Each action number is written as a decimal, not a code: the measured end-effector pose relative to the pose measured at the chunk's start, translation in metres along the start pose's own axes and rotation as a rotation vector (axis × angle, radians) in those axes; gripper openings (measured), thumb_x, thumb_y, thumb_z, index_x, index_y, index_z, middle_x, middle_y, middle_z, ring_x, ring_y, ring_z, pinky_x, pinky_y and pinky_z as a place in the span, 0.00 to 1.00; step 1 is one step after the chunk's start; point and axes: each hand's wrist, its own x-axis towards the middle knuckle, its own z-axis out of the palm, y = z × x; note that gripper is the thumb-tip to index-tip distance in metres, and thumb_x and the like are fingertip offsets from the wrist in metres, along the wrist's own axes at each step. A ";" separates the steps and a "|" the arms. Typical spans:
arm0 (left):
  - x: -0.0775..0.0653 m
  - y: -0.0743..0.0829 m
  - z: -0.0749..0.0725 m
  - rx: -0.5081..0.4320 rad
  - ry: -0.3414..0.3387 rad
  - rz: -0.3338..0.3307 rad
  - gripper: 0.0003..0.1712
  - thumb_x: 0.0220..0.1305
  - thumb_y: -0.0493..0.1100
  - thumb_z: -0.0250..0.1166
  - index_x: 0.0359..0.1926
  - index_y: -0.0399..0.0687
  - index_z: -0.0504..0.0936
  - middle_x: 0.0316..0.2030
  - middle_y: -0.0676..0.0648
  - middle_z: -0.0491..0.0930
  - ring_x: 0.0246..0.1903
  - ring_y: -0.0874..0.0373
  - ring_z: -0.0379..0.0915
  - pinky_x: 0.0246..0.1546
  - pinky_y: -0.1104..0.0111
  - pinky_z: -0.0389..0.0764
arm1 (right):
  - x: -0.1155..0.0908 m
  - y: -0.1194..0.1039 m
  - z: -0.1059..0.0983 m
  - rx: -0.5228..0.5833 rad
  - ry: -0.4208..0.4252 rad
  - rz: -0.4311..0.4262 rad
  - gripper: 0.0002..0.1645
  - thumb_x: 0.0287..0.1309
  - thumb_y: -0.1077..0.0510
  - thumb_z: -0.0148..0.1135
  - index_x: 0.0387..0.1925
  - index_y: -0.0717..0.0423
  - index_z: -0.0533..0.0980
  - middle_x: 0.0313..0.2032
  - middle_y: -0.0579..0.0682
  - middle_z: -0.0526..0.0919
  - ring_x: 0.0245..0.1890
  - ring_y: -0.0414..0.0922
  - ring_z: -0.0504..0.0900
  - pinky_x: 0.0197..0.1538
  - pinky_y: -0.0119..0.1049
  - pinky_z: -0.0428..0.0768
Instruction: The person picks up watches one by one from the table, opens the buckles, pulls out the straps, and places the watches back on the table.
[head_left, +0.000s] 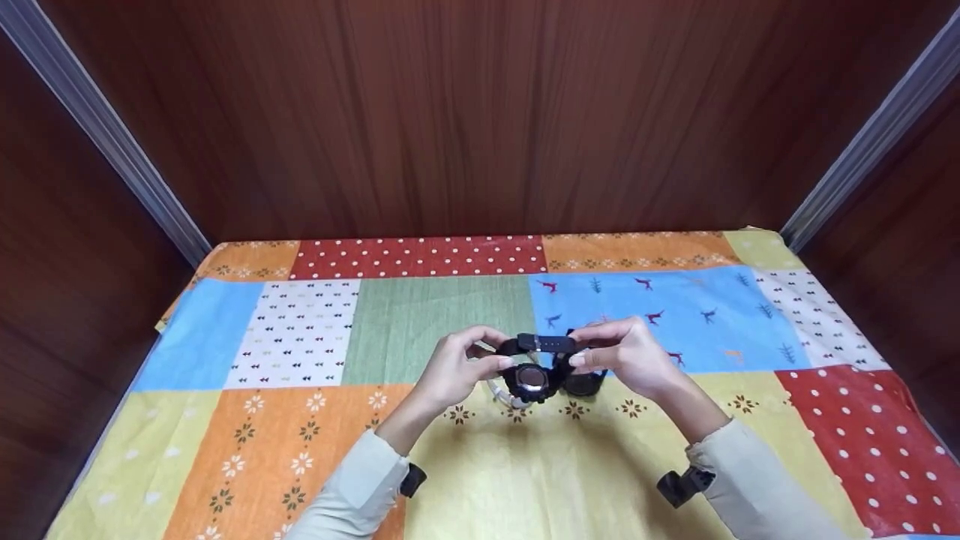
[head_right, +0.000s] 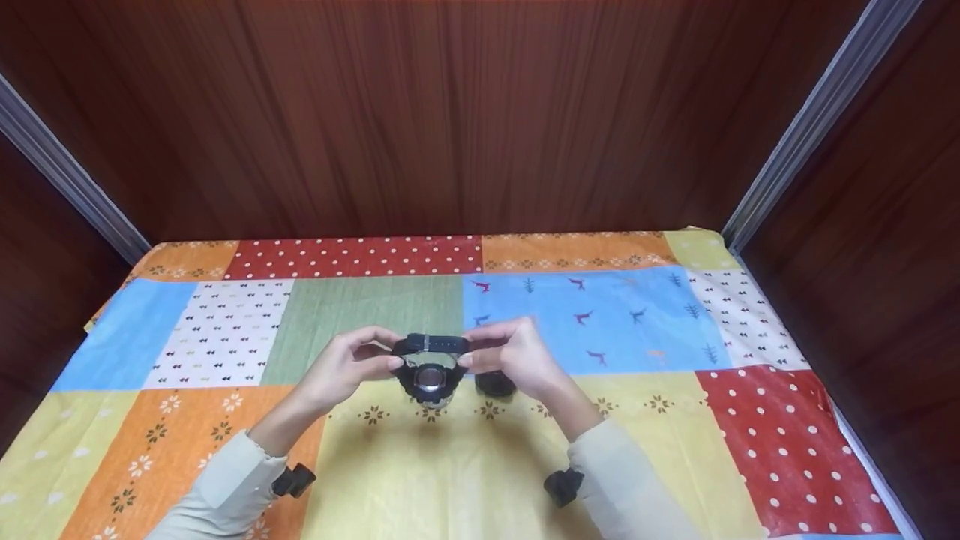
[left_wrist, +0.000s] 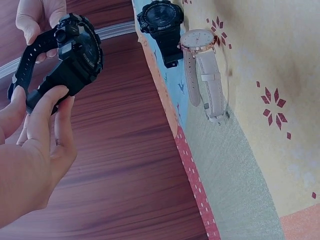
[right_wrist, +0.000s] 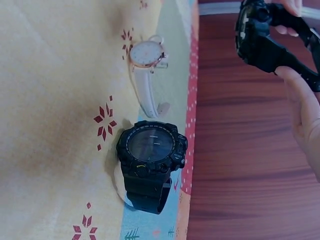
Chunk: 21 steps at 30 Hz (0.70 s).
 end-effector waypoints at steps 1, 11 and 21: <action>0.000 -0.001 0.000 -0.003 0.002 -0.002 0.11 0.54 0.31 0.64 0.40 0.31 0.78 0.35 0.41 0.77 0.30 0.59 0.74 0.35 0.68 0.80 | 0.000 0.000 0.000 0.005 0.000 0.000 0.21 0.43 0.74 0.64 0.42 0.83 0.72 0.37 0.58 0.80 0.33 0.49 0.82 0.40 0.44 0.79; 0.000 -0.002 0.000 -0.048 0.004 -0.006 0.11 0.55 0.30 0.64 0.40 0.29 0.77 0.35 0.41 0.76 0.31 0.59 0.74 0.36 0.67 0.80 | -0.001 0.000 -0.001 0.003 -0.001 0.000 0.21 0.44 0.74 0.63 0.42 0.84 0.71 0.36 0.59 0.81 0.32 0.48 0.83 0.40 0.43 0.79; -0.001 -0.003 0.000 -0.134 0.008 -0.054 0.12 0.55 0.29 0.62 0.41 0.26 0.76 0.35 0.41 0.75 0.30 0.59 0.75 0.37 0.65 0.79 | -0.001 0.001 0.001 0.017 -0.009 -0.023 0.21 0.45 0.74 0.63 0.42 0.85 0.71 0.36 0.60 0.80 0.32 0.49 0.83 0.40 0.44 0.79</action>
